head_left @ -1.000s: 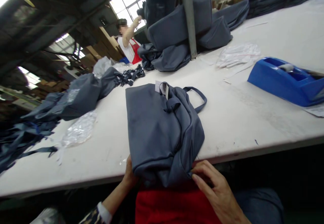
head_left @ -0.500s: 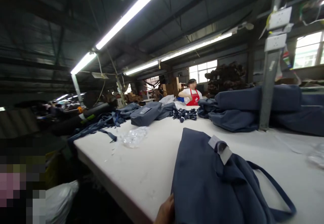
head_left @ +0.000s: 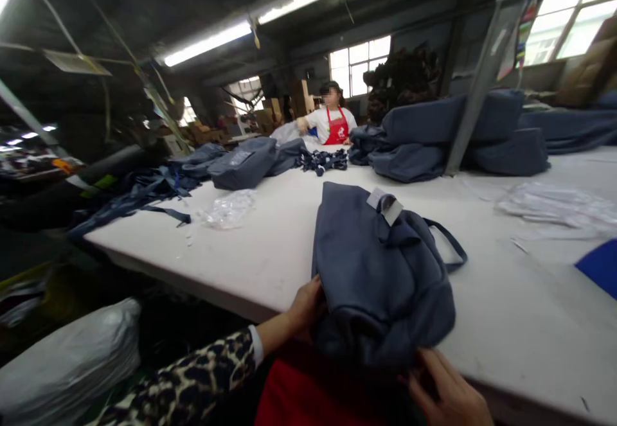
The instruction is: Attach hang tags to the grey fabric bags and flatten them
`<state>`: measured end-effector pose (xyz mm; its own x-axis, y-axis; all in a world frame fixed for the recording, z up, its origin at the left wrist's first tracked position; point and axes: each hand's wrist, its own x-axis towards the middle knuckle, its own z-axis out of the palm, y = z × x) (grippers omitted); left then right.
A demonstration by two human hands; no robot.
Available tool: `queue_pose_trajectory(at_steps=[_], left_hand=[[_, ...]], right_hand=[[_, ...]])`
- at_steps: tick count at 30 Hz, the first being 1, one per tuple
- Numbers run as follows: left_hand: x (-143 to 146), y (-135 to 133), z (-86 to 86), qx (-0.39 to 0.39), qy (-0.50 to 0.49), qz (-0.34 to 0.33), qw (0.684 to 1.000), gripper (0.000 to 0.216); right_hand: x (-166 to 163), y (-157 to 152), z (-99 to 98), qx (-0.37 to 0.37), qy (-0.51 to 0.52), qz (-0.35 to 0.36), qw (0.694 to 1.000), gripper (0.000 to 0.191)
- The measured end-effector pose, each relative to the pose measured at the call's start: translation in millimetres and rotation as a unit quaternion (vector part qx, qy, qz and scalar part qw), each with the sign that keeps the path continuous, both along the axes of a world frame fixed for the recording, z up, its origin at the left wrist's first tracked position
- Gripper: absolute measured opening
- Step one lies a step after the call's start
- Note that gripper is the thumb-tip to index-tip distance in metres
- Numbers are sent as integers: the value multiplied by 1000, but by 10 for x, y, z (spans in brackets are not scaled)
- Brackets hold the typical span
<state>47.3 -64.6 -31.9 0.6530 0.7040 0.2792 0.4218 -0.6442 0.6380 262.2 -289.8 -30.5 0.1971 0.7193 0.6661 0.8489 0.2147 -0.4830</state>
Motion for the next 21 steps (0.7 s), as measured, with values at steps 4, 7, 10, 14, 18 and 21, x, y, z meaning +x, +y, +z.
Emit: queue_pose_trajectory(at_steps=[4,7,10,14,18,21], left_hand=[[-34,78,-80,10,41,20,999,35],[-65,98,-105,13,37,23,999,33],[-58,112,-107,17,26,25,999,27],[16,86,-60,20,10,12,1000,25],[86,30,15,23,27,15,999,24],[179,-47,25,18,4,3,1000,24]], right_hand=[[-26,58,108,-41,35,11,998,13],[9,6,306,-51,35,45,997,18],[92,-116,415,-38,31,59,997,16],[168,-280,221,-70,97,39,992,15],[193,-360,14,-73,181,-28,980,16],[376,-331,164,-79,179,-23,980,16]])
